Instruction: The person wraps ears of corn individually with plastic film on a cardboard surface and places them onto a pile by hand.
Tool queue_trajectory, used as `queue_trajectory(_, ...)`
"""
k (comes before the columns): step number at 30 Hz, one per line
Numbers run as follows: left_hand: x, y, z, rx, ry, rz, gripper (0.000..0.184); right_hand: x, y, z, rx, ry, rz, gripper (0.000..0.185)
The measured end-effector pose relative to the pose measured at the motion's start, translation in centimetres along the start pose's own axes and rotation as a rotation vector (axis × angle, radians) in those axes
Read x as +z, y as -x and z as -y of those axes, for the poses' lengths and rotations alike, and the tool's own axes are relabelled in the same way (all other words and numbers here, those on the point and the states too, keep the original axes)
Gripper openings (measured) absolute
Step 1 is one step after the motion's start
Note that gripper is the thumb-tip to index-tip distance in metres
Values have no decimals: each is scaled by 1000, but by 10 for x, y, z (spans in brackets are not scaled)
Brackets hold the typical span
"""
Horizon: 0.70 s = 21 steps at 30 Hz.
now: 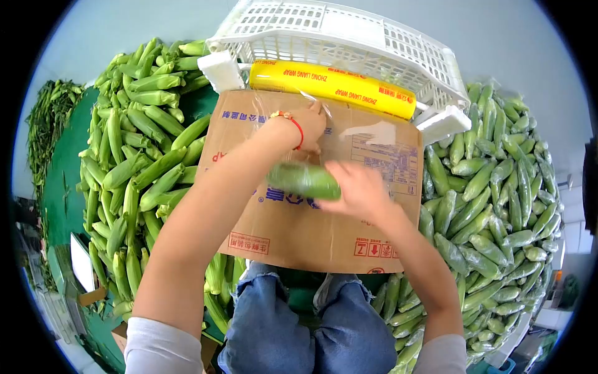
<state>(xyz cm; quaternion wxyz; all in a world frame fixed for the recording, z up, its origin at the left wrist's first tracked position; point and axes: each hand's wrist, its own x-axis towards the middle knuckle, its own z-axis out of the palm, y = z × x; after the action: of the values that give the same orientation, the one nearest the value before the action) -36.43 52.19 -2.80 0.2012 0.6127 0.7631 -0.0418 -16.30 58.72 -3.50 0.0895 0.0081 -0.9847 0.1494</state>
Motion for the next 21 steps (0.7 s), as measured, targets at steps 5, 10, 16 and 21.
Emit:
queue_trajectory(5, 29, 1, 11, 46, 64, -256, 57, -34, 74, 64, -4, -239, 358, 67)
queue_trajectory(10, 16, 65, 0, 162, 760, -908, 39, -75, 102, 66, 494, -739, 695, 71)
queue_trajectory(16, 67, 163, -99, 462, 239, -899, 41, -39, 114, 77, 718, -1526, 445, 73)
queue_trajectory(21, 55, 220, -98, 194, 870, -1346, 36, -30, 71, 96, 454, -2043, 1012, 81)
